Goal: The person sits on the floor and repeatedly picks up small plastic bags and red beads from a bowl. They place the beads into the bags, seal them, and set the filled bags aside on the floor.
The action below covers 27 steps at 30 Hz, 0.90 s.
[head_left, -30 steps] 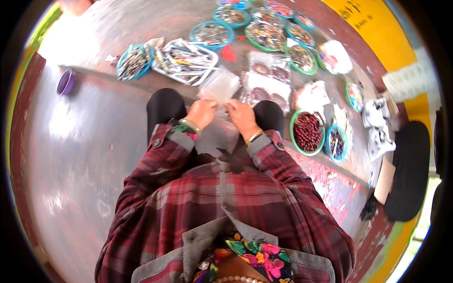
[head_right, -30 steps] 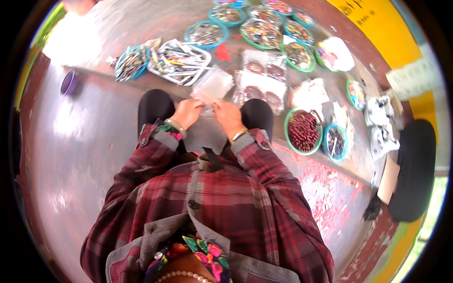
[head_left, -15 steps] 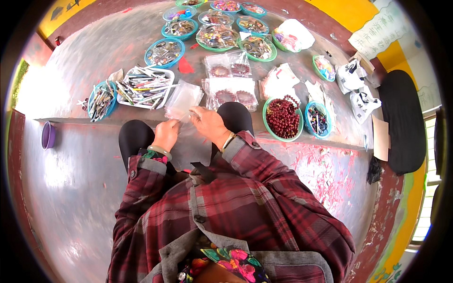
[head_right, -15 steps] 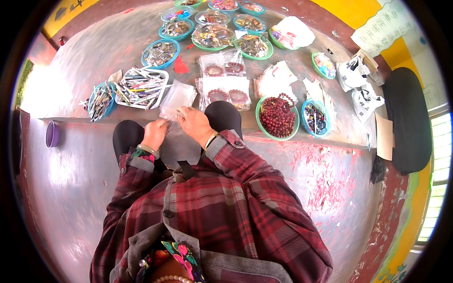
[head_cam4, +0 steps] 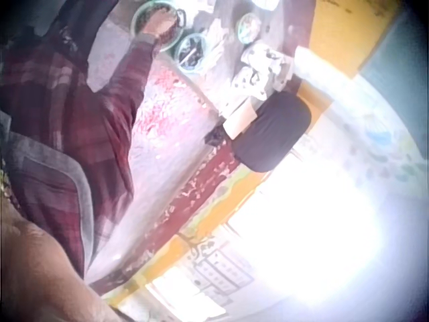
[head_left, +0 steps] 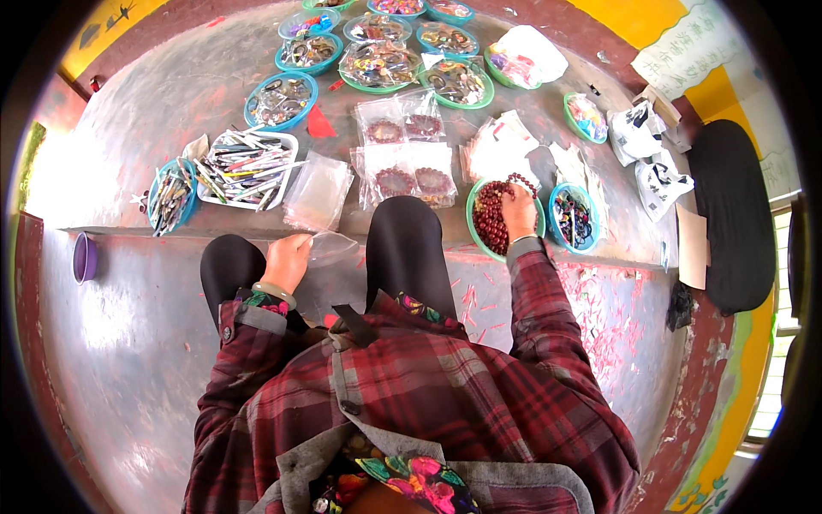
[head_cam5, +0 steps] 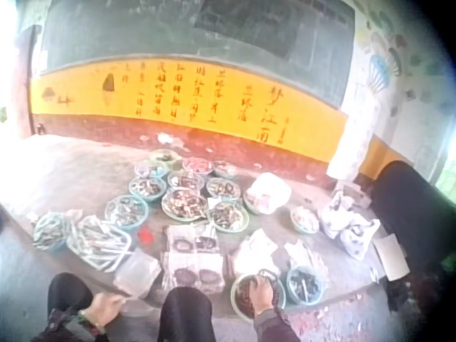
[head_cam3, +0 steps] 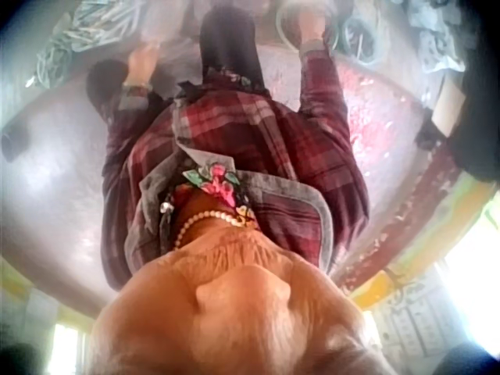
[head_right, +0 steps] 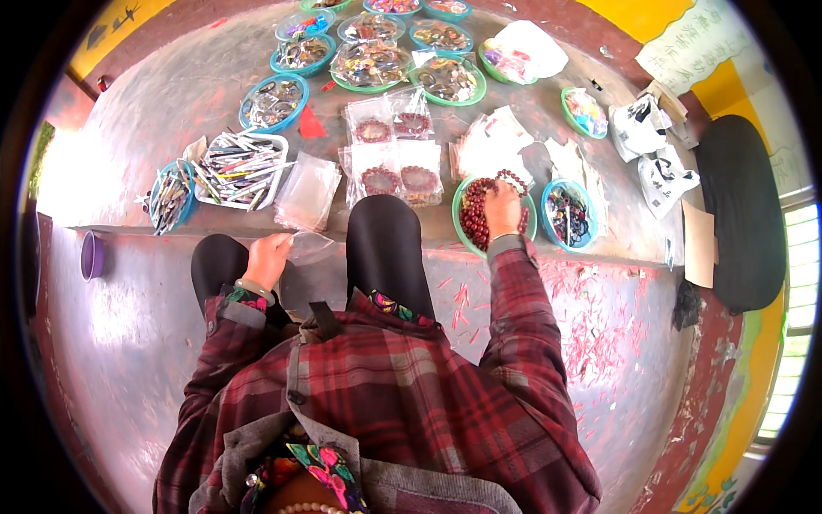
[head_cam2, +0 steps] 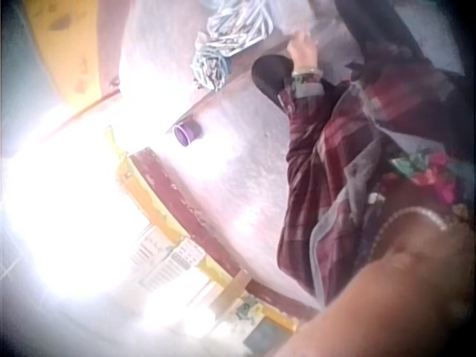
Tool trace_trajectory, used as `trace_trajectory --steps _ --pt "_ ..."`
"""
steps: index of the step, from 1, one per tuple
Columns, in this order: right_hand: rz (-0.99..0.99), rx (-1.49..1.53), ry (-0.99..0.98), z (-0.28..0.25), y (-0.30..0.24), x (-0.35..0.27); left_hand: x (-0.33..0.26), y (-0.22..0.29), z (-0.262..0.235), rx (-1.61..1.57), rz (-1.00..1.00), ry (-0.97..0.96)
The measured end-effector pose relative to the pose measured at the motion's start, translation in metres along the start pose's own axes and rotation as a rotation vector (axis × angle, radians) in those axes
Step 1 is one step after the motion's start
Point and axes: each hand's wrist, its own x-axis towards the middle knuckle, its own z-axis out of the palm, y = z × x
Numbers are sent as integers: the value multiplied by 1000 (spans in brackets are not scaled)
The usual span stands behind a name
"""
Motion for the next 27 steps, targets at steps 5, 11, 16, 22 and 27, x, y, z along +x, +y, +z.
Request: trace_trajectory --steps 5,11,16,22,27 --pt "164 -115 -136 12 79 34 7 3 9 49 36 -5" --pt "173 -175 -264 38 122 76 13 9 13 41 -29 -44" --pt "181 -195 -311 53 130 84 16 4 19 52 9 -49" --pt "129 -217 -310 44 128 74 19 8 23 42 35 -42" --pt "58 -99 -376 15 110 57 16 12 20 28 11 -49"
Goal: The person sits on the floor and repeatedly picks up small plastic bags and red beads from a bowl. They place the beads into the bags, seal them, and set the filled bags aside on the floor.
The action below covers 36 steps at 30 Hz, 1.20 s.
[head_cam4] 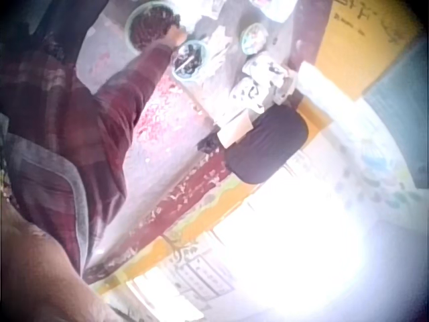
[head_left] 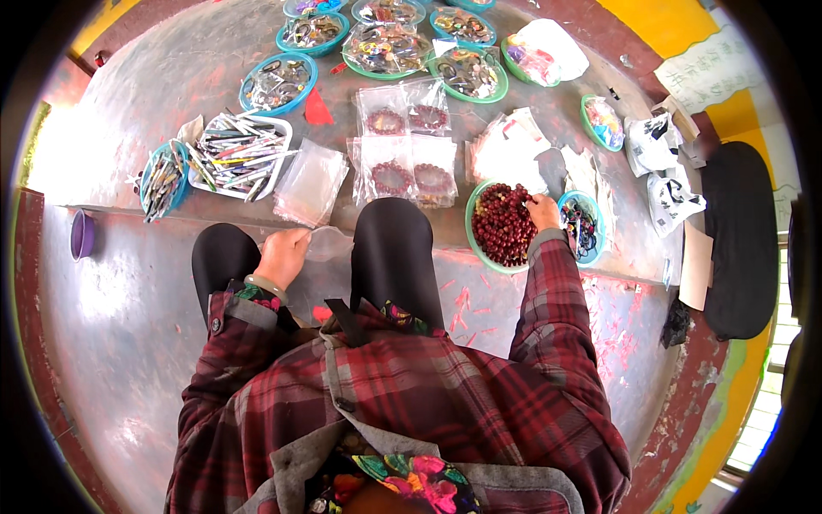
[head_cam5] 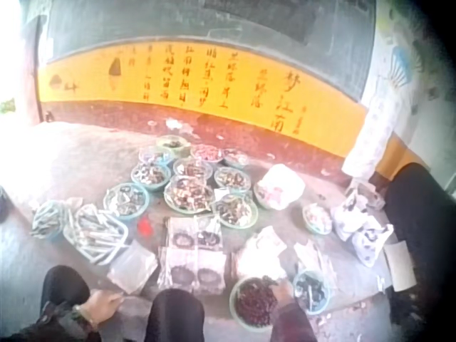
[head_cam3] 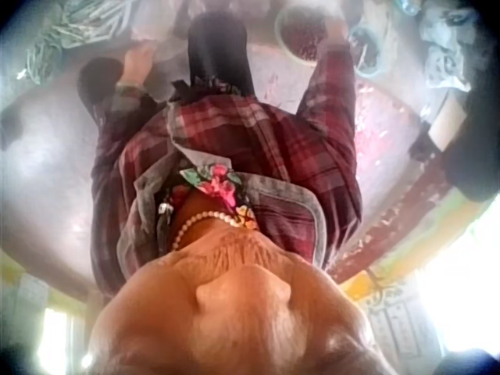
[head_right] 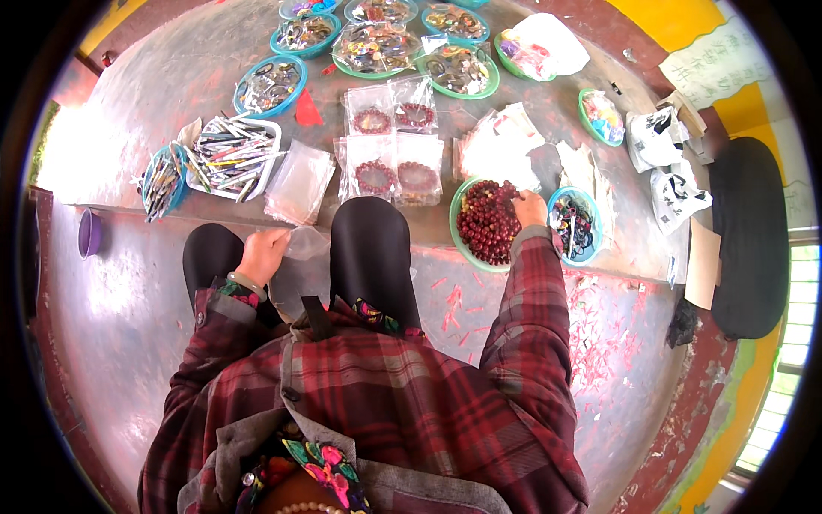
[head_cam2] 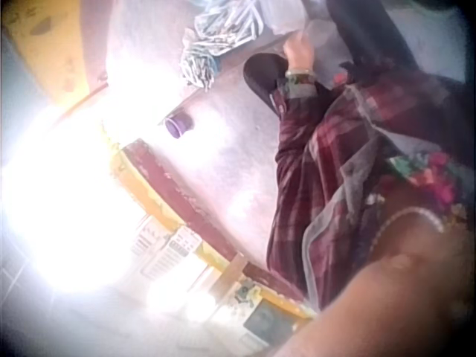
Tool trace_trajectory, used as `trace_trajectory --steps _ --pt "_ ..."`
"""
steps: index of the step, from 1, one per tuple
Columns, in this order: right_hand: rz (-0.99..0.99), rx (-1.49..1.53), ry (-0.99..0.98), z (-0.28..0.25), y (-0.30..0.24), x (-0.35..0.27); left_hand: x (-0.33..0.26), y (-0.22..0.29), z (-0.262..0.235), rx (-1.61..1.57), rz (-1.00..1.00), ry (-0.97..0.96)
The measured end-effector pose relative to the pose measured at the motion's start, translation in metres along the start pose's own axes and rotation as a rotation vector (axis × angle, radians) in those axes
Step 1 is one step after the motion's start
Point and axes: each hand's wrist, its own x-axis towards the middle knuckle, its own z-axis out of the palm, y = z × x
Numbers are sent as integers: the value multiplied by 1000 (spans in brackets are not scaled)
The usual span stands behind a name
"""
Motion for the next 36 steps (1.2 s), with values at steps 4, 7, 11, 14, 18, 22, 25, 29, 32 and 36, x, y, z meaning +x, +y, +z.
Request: trace_trajectory --steps 4,7,11,14,18,22,25,29,32,36 --pt "-65 124 -49 -23 -3 -24 0 -7 3 -8 47 30" --pt "-19 204 -90 -39 -12 -41 -3 -11 2 -28 63 50" --pt "95 533 -144 -58 -41 -65 -9 -6 -6 -40 67 71" --pt "56 617 -136 -83 -96 -92 -15 -9 -13 21 92 72" --pt "-152 626 -197 -102 -164 -120 -15 -17 -9 -15 155 135" --pt "-321 768 -303 -112 -250 -151 -19 -29 -12 37 161 127" --pt "-463 830 -379 -115 -306 -173 -22 -31 -13 11 173 148" --pt "-696 745 -405 -94 -362 -191 -23 -27 -19 70 207 118" --pt "-890 712 -396 -72 -386 -200 -26 -19 -24 -237 -83 -36" --pt "-995 501 -245 -65 -403 -214 -28 -18 -29 -96 -21 -41"
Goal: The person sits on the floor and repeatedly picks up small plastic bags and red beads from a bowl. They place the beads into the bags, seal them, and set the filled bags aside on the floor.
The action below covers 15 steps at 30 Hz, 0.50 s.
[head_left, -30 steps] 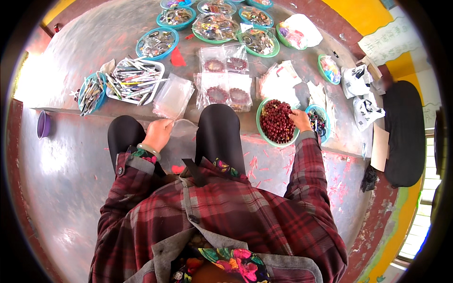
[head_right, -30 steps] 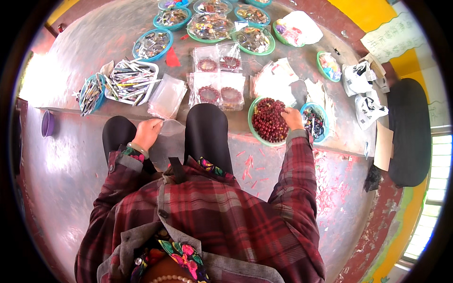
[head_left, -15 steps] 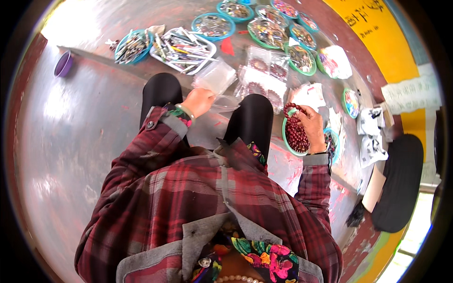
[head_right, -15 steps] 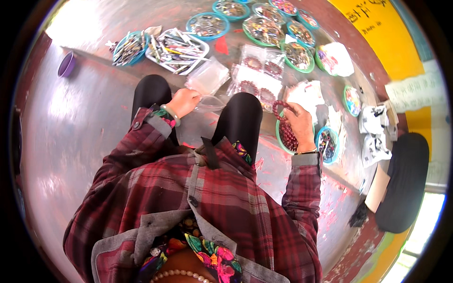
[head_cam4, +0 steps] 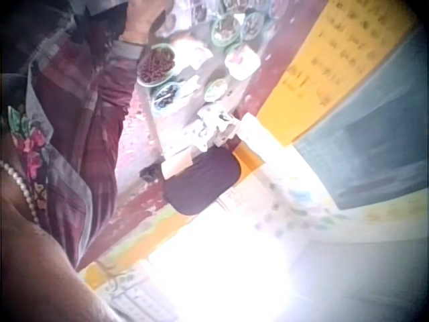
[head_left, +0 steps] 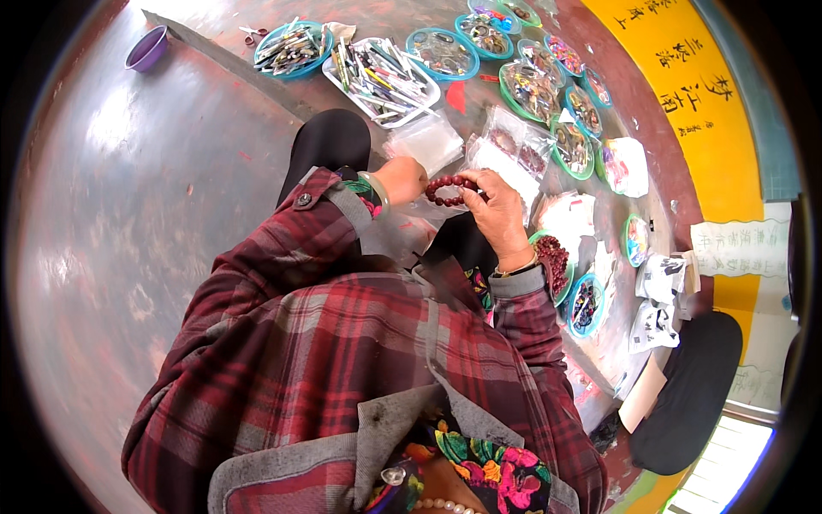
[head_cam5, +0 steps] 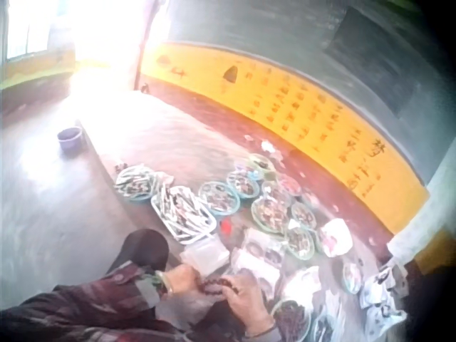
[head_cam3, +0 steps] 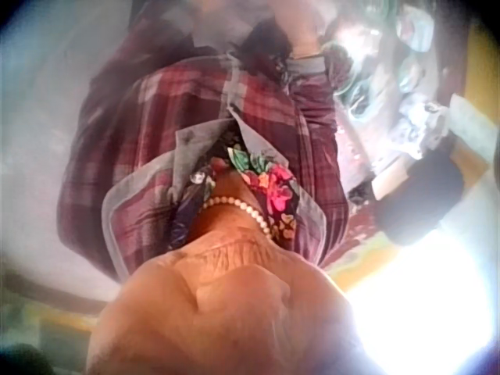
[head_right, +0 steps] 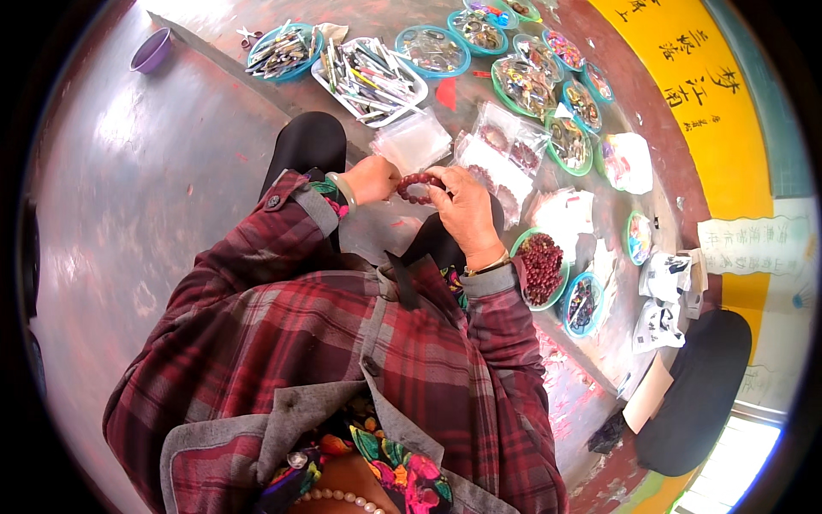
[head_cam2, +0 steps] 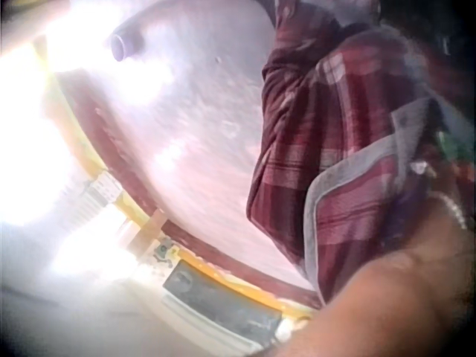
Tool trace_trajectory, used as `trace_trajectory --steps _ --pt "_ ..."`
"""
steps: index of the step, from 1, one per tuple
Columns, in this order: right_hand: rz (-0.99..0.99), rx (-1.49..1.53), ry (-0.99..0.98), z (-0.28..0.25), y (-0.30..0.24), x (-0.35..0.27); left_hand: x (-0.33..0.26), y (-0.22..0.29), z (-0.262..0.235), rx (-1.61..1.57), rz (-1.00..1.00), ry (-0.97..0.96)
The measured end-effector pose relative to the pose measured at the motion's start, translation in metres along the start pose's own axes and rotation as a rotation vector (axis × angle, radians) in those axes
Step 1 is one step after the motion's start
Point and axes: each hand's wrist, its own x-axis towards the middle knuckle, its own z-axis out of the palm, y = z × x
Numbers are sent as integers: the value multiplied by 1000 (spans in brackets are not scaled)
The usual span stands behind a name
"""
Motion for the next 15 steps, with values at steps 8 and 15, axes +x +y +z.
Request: trace_trajectory --steps 8,15 --pt "121 228 106 9 11 -4 3 -5 3 44 86 -46" --pt "102 98 14 8 5 -10 1 2 -6 -57 50 -95"
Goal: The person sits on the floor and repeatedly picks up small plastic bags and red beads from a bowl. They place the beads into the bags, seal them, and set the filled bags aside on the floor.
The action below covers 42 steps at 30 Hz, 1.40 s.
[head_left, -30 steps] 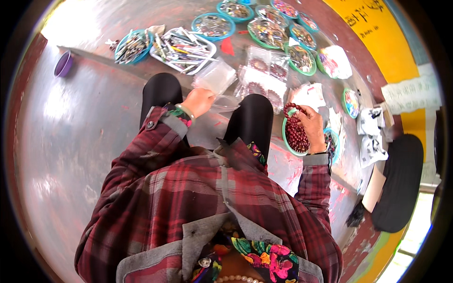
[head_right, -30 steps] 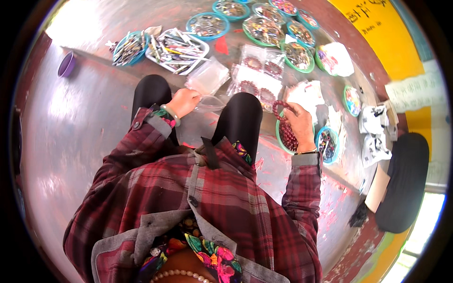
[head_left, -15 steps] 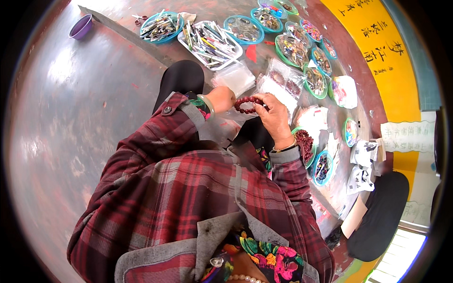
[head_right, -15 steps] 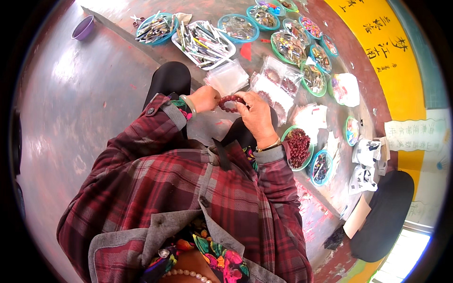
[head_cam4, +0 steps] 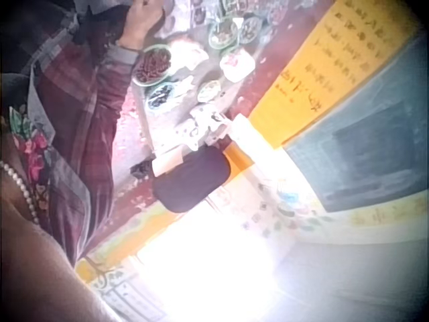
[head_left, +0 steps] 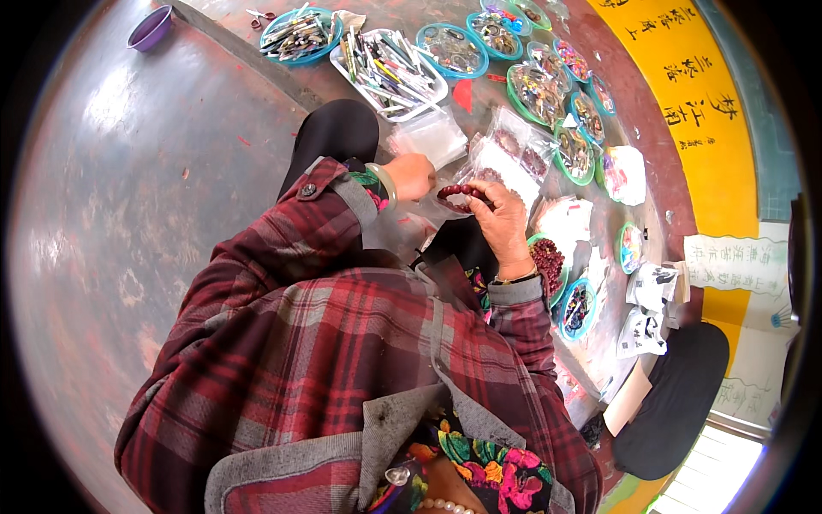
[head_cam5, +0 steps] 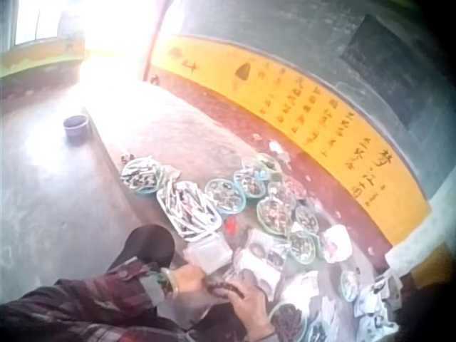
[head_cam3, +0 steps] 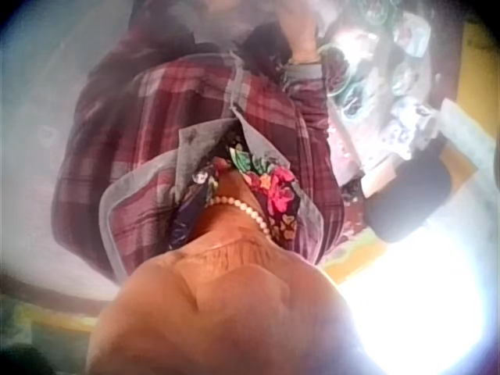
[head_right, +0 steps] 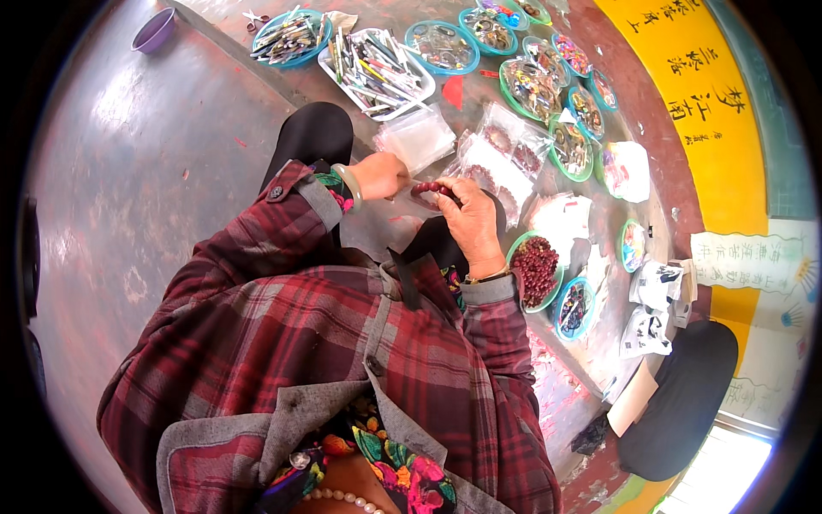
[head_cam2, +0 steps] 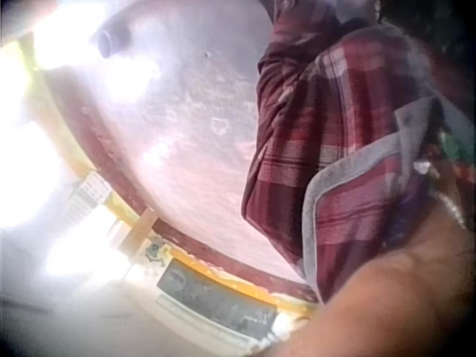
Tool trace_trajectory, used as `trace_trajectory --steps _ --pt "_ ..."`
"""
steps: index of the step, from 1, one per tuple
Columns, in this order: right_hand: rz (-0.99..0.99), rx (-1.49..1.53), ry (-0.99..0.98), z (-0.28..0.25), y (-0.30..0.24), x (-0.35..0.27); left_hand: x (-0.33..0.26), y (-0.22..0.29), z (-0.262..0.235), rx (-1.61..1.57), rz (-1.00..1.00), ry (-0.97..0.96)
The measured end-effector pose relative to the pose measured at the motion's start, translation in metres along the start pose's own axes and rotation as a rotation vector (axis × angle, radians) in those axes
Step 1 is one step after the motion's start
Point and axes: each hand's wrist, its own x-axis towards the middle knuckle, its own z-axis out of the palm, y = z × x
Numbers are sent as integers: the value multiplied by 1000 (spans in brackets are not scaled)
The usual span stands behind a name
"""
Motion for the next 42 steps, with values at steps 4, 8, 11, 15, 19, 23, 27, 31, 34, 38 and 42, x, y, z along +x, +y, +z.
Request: trace_trajectory --steps 4,8,11,15,19,23,27,31,34,38,42 --pt "-32 -91 -24 0 2 -2 1 -2 1 -62 15 -17" --pt "-79 -298 -84 7 3 -1 -1 0 2 25 63 -7" --pt "-158 -423 -119 16 8 0 -1 3 1 64 74 -7" --pt "-202 -520 -159 26 16 -1 0 -1 3 82 79 36" --pt "-200 -503 -115 33 15 -2 -2 4 -2 47 84 15" --pt "-179 -363 -23 35 12 -1 -2 5 -4 28 86 23" --pt "-158 -244 86 22 11 0 -3 5 -10 -66 67 -16" --pt "146 176 122 6 37 -3 -8 15 -28 -377 -91 -72" --pt "271 565 -26 -2 38 -9 -13 17 -40 -739 -64 -72" --pt "305 640 -205 8 30 -12 -18 15 -52 -1236 -66 -132" --pt "450 752 -334 23 41 -15 -18 13 -53 -1408 -9 -175"
